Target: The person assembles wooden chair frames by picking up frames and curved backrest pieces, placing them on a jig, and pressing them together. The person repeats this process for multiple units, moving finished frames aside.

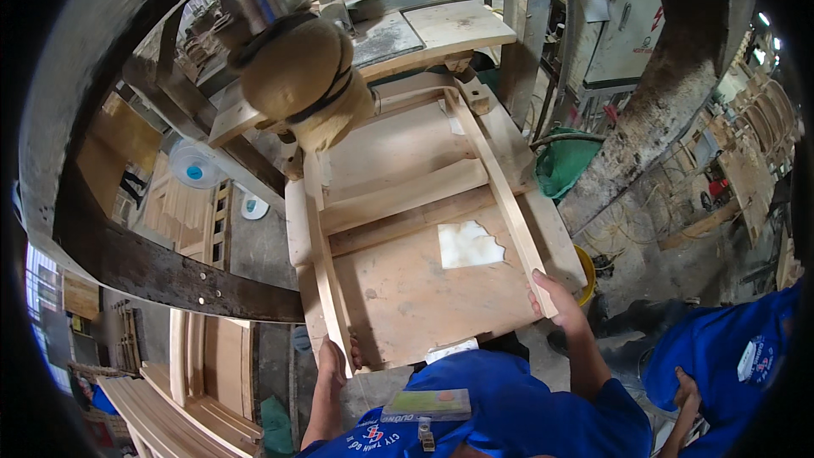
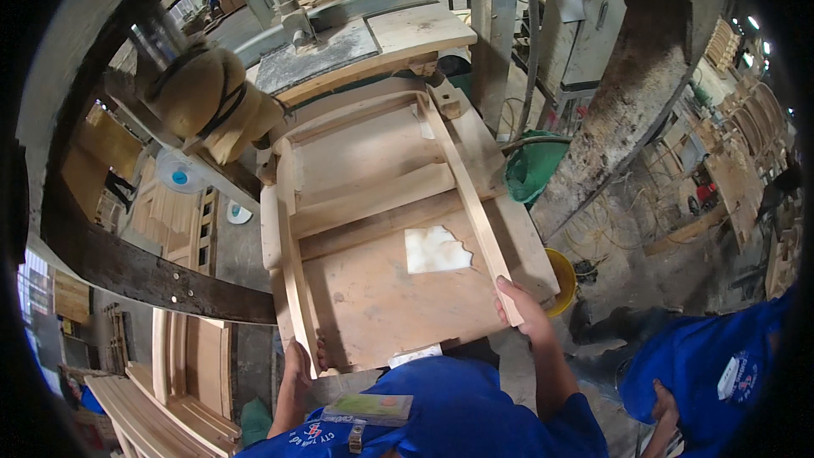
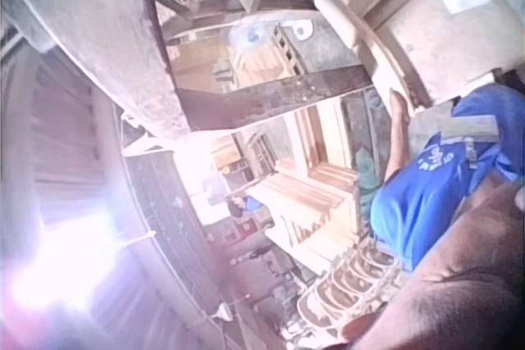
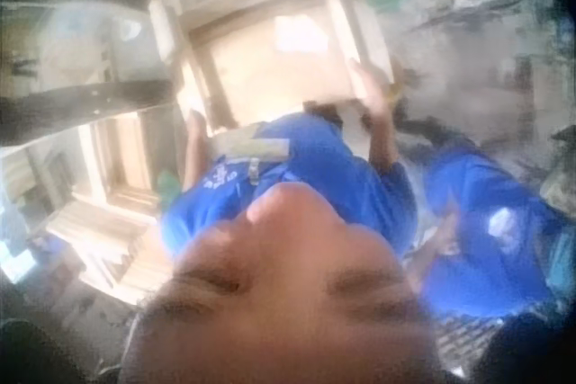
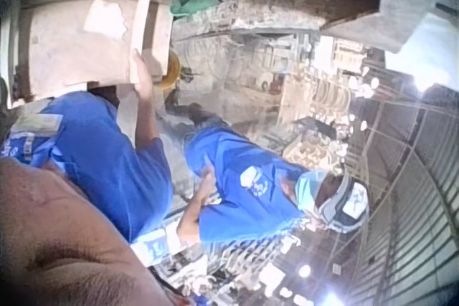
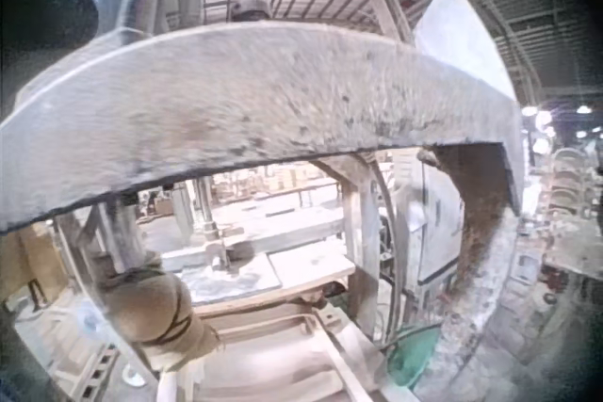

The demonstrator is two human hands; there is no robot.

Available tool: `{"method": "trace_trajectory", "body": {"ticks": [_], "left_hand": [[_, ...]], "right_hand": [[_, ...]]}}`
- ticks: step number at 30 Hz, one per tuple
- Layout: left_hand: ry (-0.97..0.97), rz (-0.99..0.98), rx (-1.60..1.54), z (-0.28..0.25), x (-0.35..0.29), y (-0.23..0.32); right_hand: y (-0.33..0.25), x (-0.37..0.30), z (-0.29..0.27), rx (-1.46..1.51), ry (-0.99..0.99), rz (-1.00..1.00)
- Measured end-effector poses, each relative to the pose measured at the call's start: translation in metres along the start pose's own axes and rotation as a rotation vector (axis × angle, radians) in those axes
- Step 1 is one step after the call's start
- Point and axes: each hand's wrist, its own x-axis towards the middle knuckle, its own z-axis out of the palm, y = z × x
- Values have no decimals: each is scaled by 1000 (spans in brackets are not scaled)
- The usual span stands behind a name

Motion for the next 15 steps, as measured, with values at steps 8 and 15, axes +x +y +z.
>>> {"method": "trace_trajectory", "body": {"ticks": [8, 15], "left_hand": [[-104, 87, -2, -10, 2, -9], [-136, 74, -34, -13, 5, -9]], "right_hand": [[2, -1, 1, -4, -51, -3], [8, 5, -3, 4, -46, 17]]}}
